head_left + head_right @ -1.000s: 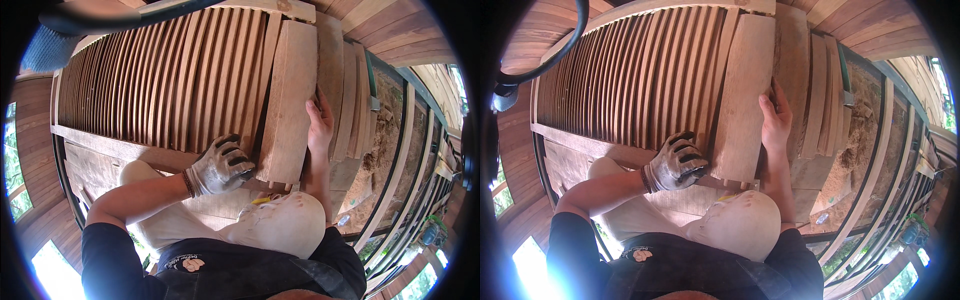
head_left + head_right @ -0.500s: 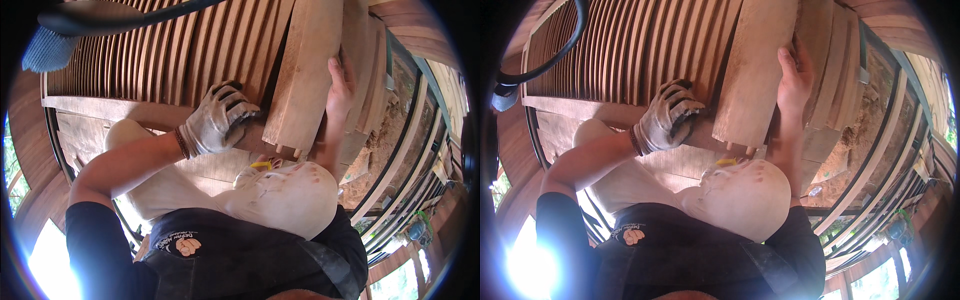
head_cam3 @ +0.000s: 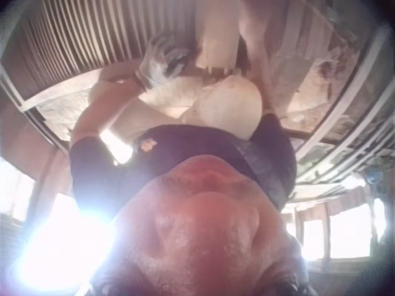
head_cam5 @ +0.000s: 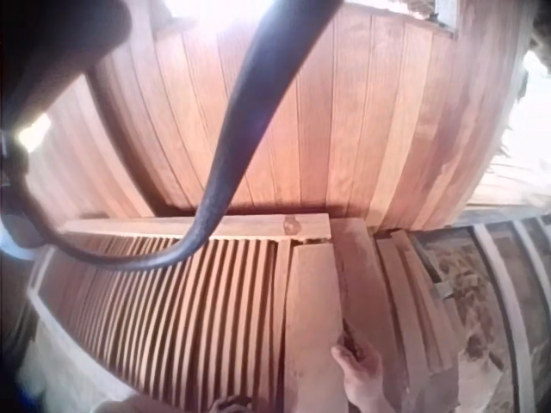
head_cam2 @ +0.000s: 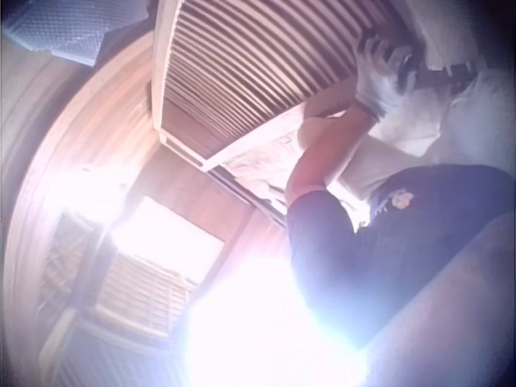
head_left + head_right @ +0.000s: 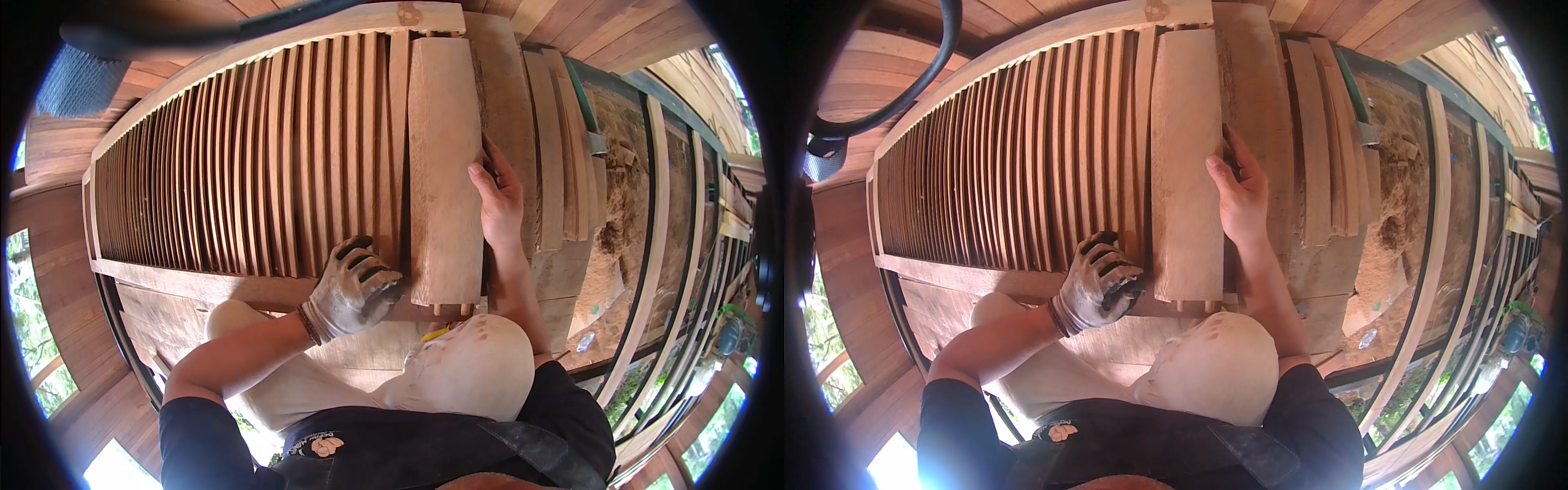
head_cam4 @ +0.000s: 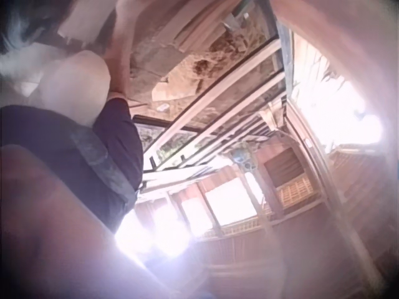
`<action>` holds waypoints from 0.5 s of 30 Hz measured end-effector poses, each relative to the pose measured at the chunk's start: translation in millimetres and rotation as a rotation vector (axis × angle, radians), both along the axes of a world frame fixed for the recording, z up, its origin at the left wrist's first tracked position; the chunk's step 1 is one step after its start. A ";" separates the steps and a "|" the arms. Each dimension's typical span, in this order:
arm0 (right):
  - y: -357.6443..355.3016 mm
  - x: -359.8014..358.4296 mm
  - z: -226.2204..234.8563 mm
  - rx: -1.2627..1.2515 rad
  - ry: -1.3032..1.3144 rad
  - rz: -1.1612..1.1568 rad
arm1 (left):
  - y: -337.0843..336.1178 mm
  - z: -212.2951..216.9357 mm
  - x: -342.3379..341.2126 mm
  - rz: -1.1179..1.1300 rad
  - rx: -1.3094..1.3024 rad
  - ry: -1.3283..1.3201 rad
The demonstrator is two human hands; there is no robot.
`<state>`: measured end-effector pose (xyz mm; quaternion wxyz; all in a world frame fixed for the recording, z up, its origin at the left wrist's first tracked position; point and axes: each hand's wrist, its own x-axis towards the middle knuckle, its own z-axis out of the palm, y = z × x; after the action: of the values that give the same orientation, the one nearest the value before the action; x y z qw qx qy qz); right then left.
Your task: The person hammers wooden slats into a curved wooden frame, then uses a power drill to secure the structure. The person also moves around the construction site and handles various tools.
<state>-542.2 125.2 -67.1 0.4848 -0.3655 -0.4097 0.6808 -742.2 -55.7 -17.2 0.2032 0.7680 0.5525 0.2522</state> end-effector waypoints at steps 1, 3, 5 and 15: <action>-0.1 -0.2 0.3 -0.002 -0.014 0.002 | -0.2 -0.2 -0.1 0.000 0.004 0.006; -0.4 -0.3 1.2 -0.007 -0.041 0.007 | 0.1 0.3 0.4 0.005 0.012 0.016; -1.4 -0.5 -0.4 -0.012 -0.039 -0.011 | 1.1 1.2 2.6 0.014 0.021 0.025; 0.8 0.1 -8.8 0.008 -0.040 -0.017 | 2.0 4.4 2.7 -0.027 0.009 0.073</action>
<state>-542.1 126.1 -75.9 0.4837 -0.3808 -0.4188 0.6676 -739.5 -53.7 -12.8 0.1829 0.7851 0.5478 0.2238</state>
